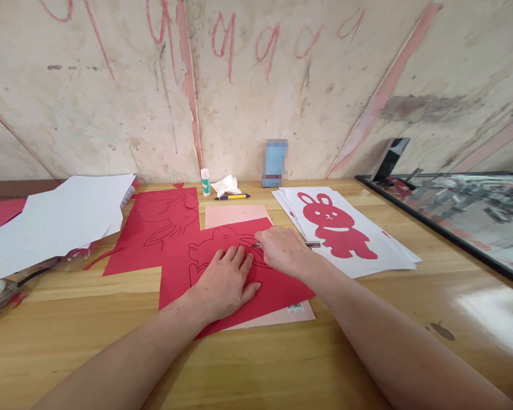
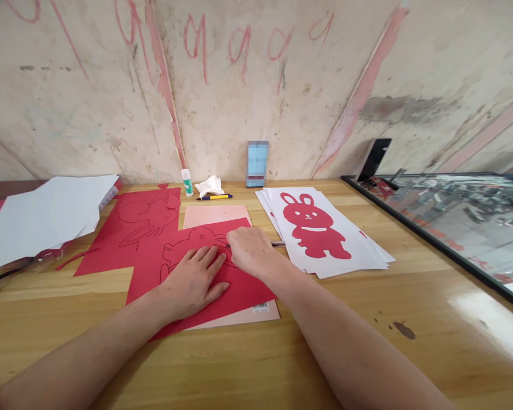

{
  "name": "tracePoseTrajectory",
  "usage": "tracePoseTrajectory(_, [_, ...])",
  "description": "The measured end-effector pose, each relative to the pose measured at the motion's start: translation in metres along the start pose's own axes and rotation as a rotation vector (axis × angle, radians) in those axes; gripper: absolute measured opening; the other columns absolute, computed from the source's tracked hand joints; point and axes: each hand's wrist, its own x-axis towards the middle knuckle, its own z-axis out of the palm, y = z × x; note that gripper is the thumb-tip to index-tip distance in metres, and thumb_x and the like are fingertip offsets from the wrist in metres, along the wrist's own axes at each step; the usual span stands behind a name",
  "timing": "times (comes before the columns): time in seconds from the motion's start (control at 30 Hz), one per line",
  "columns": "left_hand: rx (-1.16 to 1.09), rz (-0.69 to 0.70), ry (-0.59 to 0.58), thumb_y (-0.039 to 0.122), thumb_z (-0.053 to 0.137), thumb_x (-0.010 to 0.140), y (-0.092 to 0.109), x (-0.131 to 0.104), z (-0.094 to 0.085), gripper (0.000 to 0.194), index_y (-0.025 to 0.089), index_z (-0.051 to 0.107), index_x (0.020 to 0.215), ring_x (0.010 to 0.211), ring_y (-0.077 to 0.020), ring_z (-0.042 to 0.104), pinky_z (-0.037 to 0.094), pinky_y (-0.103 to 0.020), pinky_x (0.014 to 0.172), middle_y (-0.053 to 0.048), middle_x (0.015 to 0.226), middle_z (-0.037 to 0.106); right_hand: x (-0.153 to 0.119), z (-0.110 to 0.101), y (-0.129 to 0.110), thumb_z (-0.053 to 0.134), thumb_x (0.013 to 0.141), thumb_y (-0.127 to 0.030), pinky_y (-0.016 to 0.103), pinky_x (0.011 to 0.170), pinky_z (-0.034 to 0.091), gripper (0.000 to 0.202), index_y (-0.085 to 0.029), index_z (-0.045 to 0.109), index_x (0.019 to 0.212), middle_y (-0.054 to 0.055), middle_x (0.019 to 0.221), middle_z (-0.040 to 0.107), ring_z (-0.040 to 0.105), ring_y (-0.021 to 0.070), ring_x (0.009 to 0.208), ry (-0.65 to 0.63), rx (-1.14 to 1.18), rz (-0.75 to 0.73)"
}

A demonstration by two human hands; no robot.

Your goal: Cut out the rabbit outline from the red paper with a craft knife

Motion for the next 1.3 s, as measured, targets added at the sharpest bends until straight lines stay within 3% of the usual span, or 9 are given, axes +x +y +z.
tracePoseTrajectory(0.6, [-0.050, 0.022, -0.010, 0.051, 0.028, 0.094, -0.0036, 0.0008, 0.0050, 0.060, 0.011, 0.040, 0.137, 0.129, -0.0288, 0.035, 0.030, -0.045, 0.100, -0.014, 0.142, 0.040, -0.0015, 0.0014, -0.0013, 0.048, 0.080, -0.018, 0.026, 0.058, 0.038, 0.019, -0.018, 0.064, 0.089, 0.010, 0.078, 0.067, 0.064, 0.0213, 0.076, -0.031, 0.032, -0.006])
tracePoseTrajectory(0.9, [-0.060, 0.022, -0.019, 0.052, 0.029, 0.094, -0.0047, 0.0020, 0.0039, 0.061, 0.010, 0.040, 0.136, 0.128, -0.0283, 0.036, 0.030, -0.044, 0.100, -0.014, 0.141, 0.041, -0.0025, 0.0034, -0.0013, 0.049, 0.076, -0.013, 0.026, 0.052, 0.033, 0.016, -0.018, 0.064, 0.079, 0.007, 0.070, 0.065, 0.064, 0.0208, 0.069, -0.014, 0.019, -0.014])
tracePoseTrajectory(1.3, [-0.052, 0.020, -0.031, 0.052, 0.029, 0.094, -0.0046, 0.0013, 0.0030, 0.061, 0.009, 0.040, 0.137, 0.127, -0.0291, 0.037, 0.030, -0.045, 0.099, -0.014, 0.142, 0.041, -0.0045, -0.0018, 0.0018, 0.048, 0.078, -0.016, 0.026, 0.054, 0.033, 0.020, -0.018, 0.066, 0.086, 0.009, 0.077, 0.067, 0.063, 0.0210, 0.073, -0.045, 0.055, 0.003])
